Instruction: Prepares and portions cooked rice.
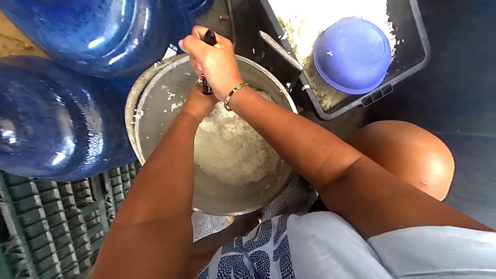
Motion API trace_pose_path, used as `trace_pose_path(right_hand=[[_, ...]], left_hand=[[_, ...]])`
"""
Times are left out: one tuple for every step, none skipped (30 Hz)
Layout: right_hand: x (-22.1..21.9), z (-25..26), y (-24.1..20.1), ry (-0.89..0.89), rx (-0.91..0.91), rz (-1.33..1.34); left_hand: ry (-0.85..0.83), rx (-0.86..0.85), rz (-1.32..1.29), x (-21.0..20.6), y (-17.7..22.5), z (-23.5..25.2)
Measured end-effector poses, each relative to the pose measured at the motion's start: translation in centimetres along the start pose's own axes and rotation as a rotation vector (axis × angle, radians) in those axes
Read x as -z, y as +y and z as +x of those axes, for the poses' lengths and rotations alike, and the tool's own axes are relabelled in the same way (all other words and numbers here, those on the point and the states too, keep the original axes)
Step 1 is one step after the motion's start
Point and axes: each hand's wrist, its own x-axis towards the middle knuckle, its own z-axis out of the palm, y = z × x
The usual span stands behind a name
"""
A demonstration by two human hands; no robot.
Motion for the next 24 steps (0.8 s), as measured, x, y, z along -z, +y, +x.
trace_pose_path(right_hand=[[-0.2,0.1,0.1,-0.004,-0.013,-0.015],[-0.5,0.1,0.1,-0.004,-0.029,-0.032],[-0.6,0.2,0.1,-0.004,-0.049,-0.049],[-0.7,0.3,0.2,0.001,-0.063,-0.058],[-0.8,0.4,0.4,0.004,-0.075,-0.064],[-0.9,0.6,0.5,0.0,-0.085,-0.072],[-1.0,0.6,0.6,-0.005,-0.101,-0.077],[-1.1,0.8,0.8,-0.014,-0.119,-0.078],[-1.1,0.9,1.0,-0.022,-0.139,-0.079],[-1.2,1.0,1.2,-0.027,-0.16,-0.079],[-1.2,1.1,1.4,-0.034,-0.176,-0.077],[-1.3,1.2,1.5,-0.037,-0.197,-0.078],[-1.5,1.2,1.8,-0.039,-0.218,-0.075],[-1.7,1.2,1.9,-0.043,-0.239,-0.074],[-1.9,1.2,2.1,-0.047,-0.257,-0.073],[-2.0,1.2,2.4,-0.053,-0.272,-0.077],[-2.1,1.2,2.6,-0.061,-0.283,-0.079],[-2.2,1.2,2.9,-0.075,-0.293,-0.078],[-2.3,1.1,3.1,-0.087,-0.307,-0.078],[-2.4,1.0,3.3,-0.099,-0.321,-0.078],[-2.5,0.9,3.5,-0.114,-0.334,-0.077],[-2.6,0.7,3.6,-0.124,-0.339,-0.071],[-2.7,0.5,3.7,-0.129,-0.34,-0.065],[-2.8,0.4,3.8,-0.136,-0.34,-0.063]], left_hand=[[0.007,0.002,-0.029,0.1,0.0,-0.3],[0.014,0.007,-0.048,0.2,-0.2,-0.4],[0.026,0.01,-0.065,0.2,-0.5,-0.3],[0.027,0.025,-0.075,0.2,-0.8,-0.3],[0.038,0.049,-0.07,0.2,-1.0,-0.3],[0.052,0.076,-0.057,0.2,-1.1,-0.3],[0.059,0.103,-0.046,0.2,-1.3,-0.5],[0.063,0.127,-0.045,0.3,-1.5,-0.7],[0.063,0.142,-0.046,0.3,-1.6,-0.8],[0.07,0.155,-0.048,0.3,-1.9,-0.9],[0.077,0.172,-0.051,0.2,-2.1,-1.0],[0.091,0.197,-0.048,0.1,-2.5,-1.1],[0.103,0.225,-0.048,0.0,-2.8,-1.3],[0.107,0.241,-0.05,0.1,-3.0,-1.5],[0.109,0.244,-0.057,0.0,-3.1,-1.8],[0.118,0.244,-0.074,-0.2,-3.3,-2.0],[0.123,0.244,-0.095,-0.2,-3.5,-2.2],[0.129,0.253,-0.12,-0.2,-3.6,-2.5],[0.134,0.259,-0.133,-0.3,-3.8,-2.7],[0.139,0.263,-0.142,-0.4,-4.0,-2.9],[0.152,0.258,-0.148,-0.5,-4.3,-3.1],[0.159,0.249,-0.151,-0.5,-4.6,-3.3],[0.164,0.245,-0.154,-0.5,-4.9,-3.4],[0.173,0.246,-0.151,-0.5,-5.1,-3.6]])
